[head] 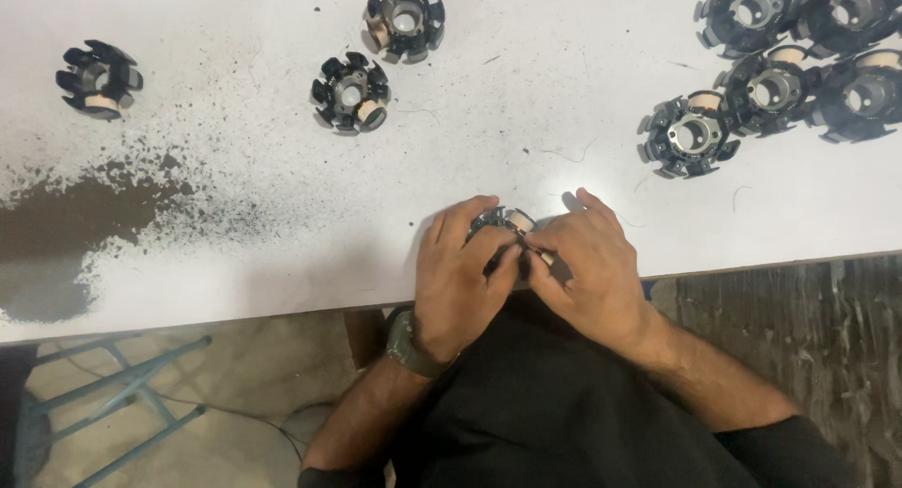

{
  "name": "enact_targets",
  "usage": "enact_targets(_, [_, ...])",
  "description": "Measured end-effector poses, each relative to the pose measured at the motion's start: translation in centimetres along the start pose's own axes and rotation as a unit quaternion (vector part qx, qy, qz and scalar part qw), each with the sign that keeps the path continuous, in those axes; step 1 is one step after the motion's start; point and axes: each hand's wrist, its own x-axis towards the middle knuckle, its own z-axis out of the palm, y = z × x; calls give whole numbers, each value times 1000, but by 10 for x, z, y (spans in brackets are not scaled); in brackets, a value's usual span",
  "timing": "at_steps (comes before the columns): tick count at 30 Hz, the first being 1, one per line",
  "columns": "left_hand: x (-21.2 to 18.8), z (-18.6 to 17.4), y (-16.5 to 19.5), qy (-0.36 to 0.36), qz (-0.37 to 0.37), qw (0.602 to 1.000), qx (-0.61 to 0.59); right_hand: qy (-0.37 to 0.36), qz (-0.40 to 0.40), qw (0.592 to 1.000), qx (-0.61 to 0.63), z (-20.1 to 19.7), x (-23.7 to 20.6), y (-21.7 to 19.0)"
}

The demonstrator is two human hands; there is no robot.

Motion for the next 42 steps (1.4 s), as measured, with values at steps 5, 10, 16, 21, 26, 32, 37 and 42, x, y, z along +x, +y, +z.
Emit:
enact_targets(5, [2, 11, -4, 9, -26, 1000, 12, -2, 2, 1000, 9, -2, 0, 0])
enact_targets(10, [-3, 18, -8, 22, -24, 999, 15, 19, -28, 999, 5, 1, -3, 1])
enact_targets(16, [-5, 23, -10, 27, -17, 999, 20, 12, -55, 998, -37, 3, 0, -3])
enact_targets(21, [-3, 17, -7, 26, -23, 999, 7, -31, -42, 998, -45, -1, 4, -5])
enact_targets(26, [1, -3, -4, 47, -23, 999, -9, 34, -48, 998, -17, -6, -1, -2])
enact_targets(32, [12, -9, -6, -37, -15, 998, 51, 53, 7, 998, 29, 4, -1, 7])
enact_targets(37, [12, -6, -3, -35, -14, 997, 60, 53, 33, 997, 52, 8, -4, 11])
enact_targets(42, [13, -5, 0, -49, -25, 995, 84, 49, 35, 996, 67, 10, -3, 11])
